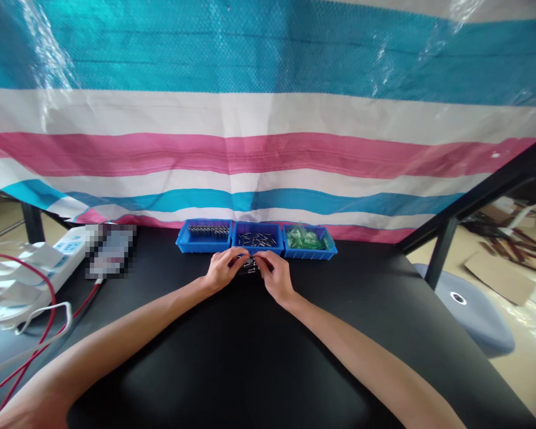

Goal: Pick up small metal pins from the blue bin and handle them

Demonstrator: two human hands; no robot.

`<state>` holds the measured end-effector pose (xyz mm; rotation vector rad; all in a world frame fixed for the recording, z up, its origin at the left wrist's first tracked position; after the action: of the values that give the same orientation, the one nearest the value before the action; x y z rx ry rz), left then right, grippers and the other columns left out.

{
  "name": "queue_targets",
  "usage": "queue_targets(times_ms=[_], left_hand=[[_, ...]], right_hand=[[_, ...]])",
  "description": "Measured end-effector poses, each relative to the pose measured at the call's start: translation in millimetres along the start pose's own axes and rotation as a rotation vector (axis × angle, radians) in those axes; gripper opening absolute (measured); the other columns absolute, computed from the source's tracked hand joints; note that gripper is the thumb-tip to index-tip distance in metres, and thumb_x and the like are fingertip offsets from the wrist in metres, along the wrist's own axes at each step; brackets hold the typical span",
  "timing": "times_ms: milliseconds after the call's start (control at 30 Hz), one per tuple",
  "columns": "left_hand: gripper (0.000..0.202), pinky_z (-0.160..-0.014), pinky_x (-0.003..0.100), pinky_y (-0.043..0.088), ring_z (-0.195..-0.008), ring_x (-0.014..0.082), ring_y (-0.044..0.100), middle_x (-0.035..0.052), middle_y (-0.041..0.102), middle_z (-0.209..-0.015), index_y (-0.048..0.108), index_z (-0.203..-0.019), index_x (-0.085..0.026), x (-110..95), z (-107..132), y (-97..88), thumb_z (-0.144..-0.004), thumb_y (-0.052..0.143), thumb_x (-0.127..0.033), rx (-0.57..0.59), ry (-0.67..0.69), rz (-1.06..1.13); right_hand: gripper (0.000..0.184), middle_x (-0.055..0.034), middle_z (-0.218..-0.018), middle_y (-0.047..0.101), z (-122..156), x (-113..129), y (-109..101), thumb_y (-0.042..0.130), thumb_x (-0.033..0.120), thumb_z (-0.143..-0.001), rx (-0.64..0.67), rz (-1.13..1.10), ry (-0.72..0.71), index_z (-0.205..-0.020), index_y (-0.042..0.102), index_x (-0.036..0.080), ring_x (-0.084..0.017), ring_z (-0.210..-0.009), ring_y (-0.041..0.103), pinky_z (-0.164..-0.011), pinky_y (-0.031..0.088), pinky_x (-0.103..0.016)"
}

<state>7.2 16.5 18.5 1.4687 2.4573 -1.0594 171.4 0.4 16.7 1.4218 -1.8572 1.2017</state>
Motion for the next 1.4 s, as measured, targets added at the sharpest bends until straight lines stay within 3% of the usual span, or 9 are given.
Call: queue_targets(times_ms=[1400], left_hand=[[0.016,-0.057,0.017,0.048,-0.052,0.0061,0.057,0.0008,0.070,-0.082,0.063,-0.093,-0.018,-3.6,-1.8,-2.5,-0.089,0.055,-0.031,0.016,-0.025,-0.020]], right_hand=[[0.021,-0.0050,-0.079,0.065,-1.3,4.2,-1.8,0.050,0.029,-0.092,0.003,0.025,-0.038,-0.090,0.069,0.019,-0.016,-0.070,0.060,-0.066,0.048,-0.027]])
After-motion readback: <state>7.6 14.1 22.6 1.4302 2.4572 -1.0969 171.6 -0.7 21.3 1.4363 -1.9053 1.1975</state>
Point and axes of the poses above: each hand's wrist, its own z-axis away from the middle knuckle, its own y-axis out of the palm, x = y × z, the point moved 3 cm from there along -z, towards the middle knuckle
